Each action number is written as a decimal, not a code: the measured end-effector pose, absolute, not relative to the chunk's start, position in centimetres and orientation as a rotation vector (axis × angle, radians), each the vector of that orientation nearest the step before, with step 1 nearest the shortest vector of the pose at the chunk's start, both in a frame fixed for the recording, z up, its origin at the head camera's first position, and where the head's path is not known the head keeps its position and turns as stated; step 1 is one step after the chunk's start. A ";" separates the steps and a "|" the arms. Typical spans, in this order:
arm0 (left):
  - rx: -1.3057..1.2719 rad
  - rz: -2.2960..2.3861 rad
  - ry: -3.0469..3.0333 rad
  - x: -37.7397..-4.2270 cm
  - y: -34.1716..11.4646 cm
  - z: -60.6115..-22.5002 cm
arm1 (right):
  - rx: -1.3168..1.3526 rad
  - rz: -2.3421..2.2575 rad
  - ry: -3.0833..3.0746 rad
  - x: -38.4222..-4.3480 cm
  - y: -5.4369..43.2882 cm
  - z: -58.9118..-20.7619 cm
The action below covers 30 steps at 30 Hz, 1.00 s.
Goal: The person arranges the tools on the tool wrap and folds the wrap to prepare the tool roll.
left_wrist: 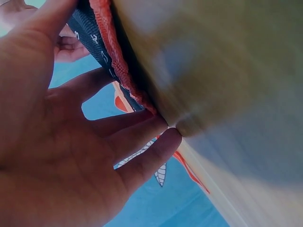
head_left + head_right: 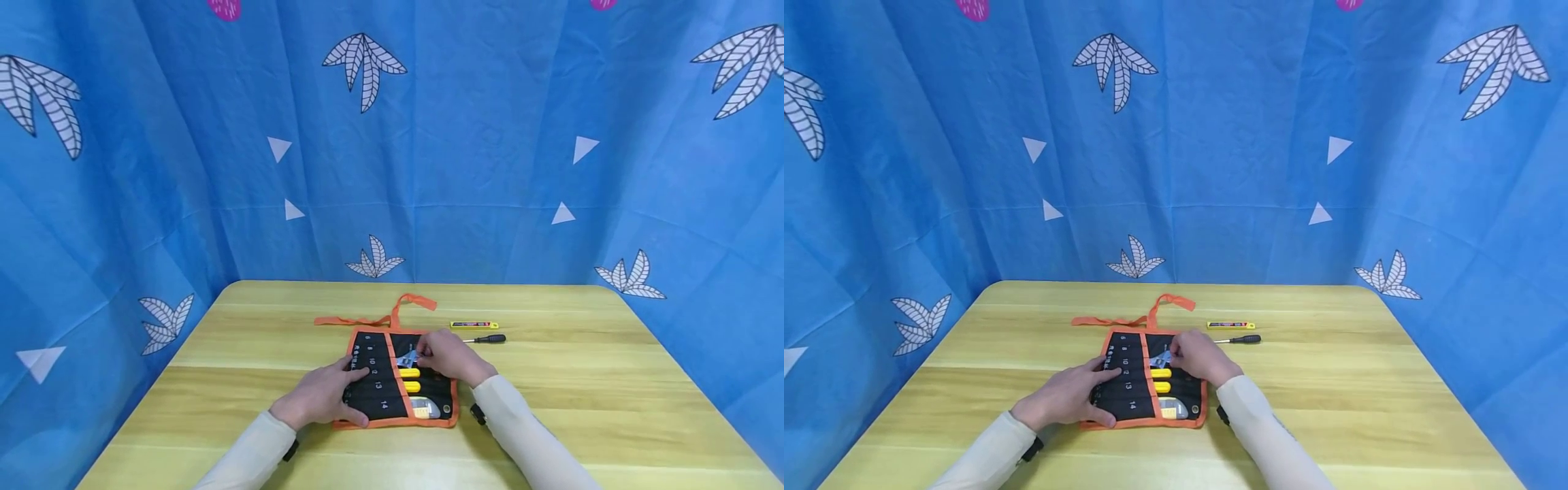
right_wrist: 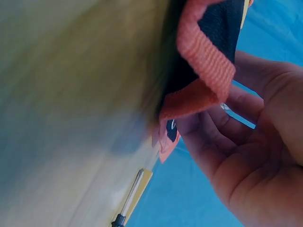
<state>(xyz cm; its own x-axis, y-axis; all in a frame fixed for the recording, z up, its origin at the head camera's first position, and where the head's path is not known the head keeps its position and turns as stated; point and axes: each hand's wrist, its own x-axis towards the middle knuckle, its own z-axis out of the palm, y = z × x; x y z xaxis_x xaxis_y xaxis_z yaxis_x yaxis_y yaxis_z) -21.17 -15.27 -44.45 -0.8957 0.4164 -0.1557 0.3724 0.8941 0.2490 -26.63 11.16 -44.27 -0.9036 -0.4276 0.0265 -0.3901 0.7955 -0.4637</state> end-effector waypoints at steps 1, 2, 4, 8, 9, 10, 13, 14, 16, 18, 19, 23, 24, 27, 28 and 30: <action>0.599 0.313 2.856 -21.1 -15.3 -44.5 | -0.659 -0.728 2.899 -26.5 11.3 -44.3; 0.598 0.312 2.857 -21.1 -15.3 -44.5 | -0.663 -0.730 2.896 -26.5 11.5 -44.3; 0.595 0.310 2.862 -21.1 -15.3 -44.4 | -0.671 -0.736 2.890 -26.5 11.9 -44.3; 0.593 0.307 2.867 -21.0 -15.3 -44.3 | -0.670 -0.746 2.884 -26.6 12.7 -44.0; 0.593 0.308 2.865 -21.0 -15.4 -44.3 | -0.666 -0.745 2.885 -26.7 13.0 -43.9; 0.593 0.306 2.862 -21.0 -15.4 -44.4 | -0.659 -0.746 2.884 -26.7 13.2 -43.8; 0.594 0.307 2.856 -20.9 -15.4 -44.4 | -0.644 -0.752 2.881 -26.8 14.0 -43.4; 0.595 0.305 2.857 -21.0 -15.3 -44.5 | -0.636 -0.752 2.882 -26.9 14.3 -43.3; 0.594 0.303 2.858 -21.0 -15.3 -44.5 | -0.620 -0.763 2.885 -26.9 15.0 -43.1; 0.595 0.300 2.860 -21.0 -15.2 -44.6 | -0.616 -0.776 2.890 -27.0 15.8 -42.9; 0.596 0.302 2.859 -21.1 -15.2 -44.6 | -0.618 -0.778 2.896 -27.0 16.2 -42.8; 0.602 0.307 2.856 -21.1 -15.2 -44.7 | -0.625 -0.789 2.921 -27.3 18.0 -42.5; 0.604 0.307 2.855 -21.1 -15.2 -44.6 | -0.620 -0.794 2.930 -27.4 18.4 -42.4; 0.610 0.309 2.857 -21.1 -15.2 -44.6 | -0.594 -0.801 2.956 -27.8 19.7 -42.0; 0.609 0.310 2.857 -21.1 -15.3 -44.6 | -0.574 -0.805 2.963 -27.9 20.1 -41.9; 0.609 0.308 2.859 -21.1 -15.3 -44.5 | -0.557 -0.807 2.977 -28.0 20.9 -41.8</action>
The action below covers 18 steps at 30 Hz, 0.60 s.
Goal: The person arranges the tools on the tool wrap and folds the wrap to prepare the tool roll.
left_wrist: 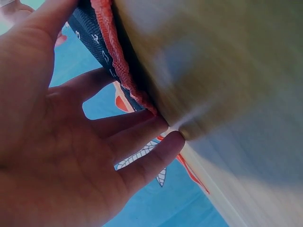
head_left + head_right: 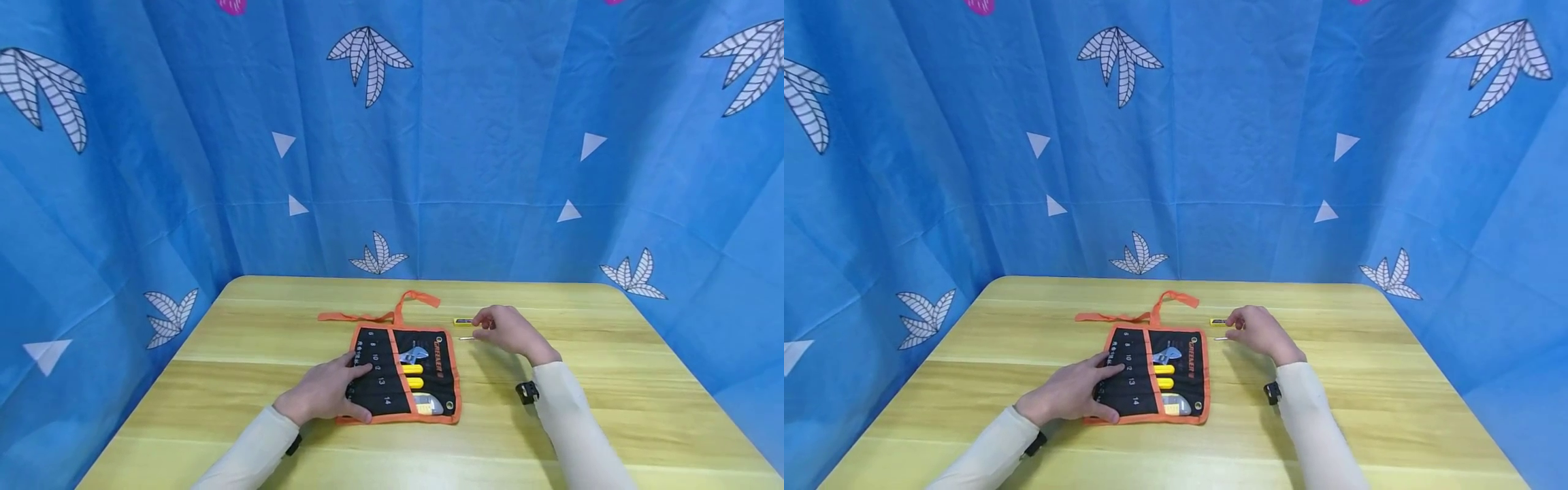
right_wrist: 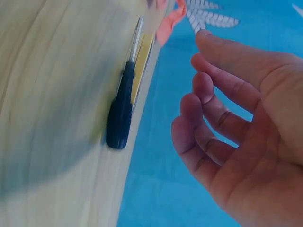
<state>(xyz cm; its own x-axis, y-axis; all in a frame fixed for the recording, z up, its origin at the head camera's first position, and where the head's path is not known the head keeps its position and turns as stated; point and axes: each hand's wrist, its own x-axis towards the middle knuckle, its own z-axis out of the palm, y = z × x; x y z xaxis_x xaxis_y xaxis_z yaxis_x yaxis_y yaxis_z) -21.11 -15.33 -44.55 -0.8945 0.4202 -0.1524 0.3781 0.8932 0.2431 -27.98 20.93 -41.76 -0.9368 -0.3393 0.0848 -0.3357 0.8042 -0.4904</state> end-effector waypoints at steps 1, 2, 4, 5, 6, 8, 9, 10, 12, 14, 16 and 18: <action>0.608 0.310 2.860 -21.1 -15.4 -44.5 | -0.550 -0.800 2.984 -28.0 21.3 -41.7; 0.607 0.312 2.860 -21.1 -15.4 -44.5 | -0.533 -0.799 2.986 -28.1 21.7 -41.7; 0.609 0.315 2.861 -21.1 -15.4 -44.4 | -0.519 -0.785 2.991 -28.1 22.4 -41.8; 0.609 0.317 2.860 -21.1 -15.4 -44.4 | -0.519 -0.777 2.992 -28.0 22.7 -41.8; 0.609 0.320 2.859 -21.1 -15.4 -44.4 | -0.515 -0.772 2.991 -28.0 23.1 -41.9; 0.609 0.319 2.859 -21.1 -15.4 -44.5 | -0.521 -0.750 2.991 -27.9 23.6 -42.0; 0.609 0.317 2.859 -21.1 -15.4 -44.5 | -0.526 -0.740 2.993 -27.9 23.9 -42.1; 0.608 0.315 2.859 -21.1 -15.4 -44.5 | -0.528 -0.732 2.995 -27.9 24.1 -42.2; 0.609 0.311 2.862 -21.1 -15.4 -44.5 | -0.540 -0.712 2.995 -27.9 24.4 -42.3; 0.610 0.306 2.864 -21.2 -15.4 -44.5 | -0.533 -0.692 2.993 -27.9 24.6 -42.4; 0.608 0.306 2.863 -21.1 -15.4 -44.4 | -0.523 -0.673 2.988 -28.0 24.8 -42.6; 0.608 0.307 2.861 -21.1 -15.4 -44.4 | -0.522 -0.658 2.984 -28.0 24.9 -42.7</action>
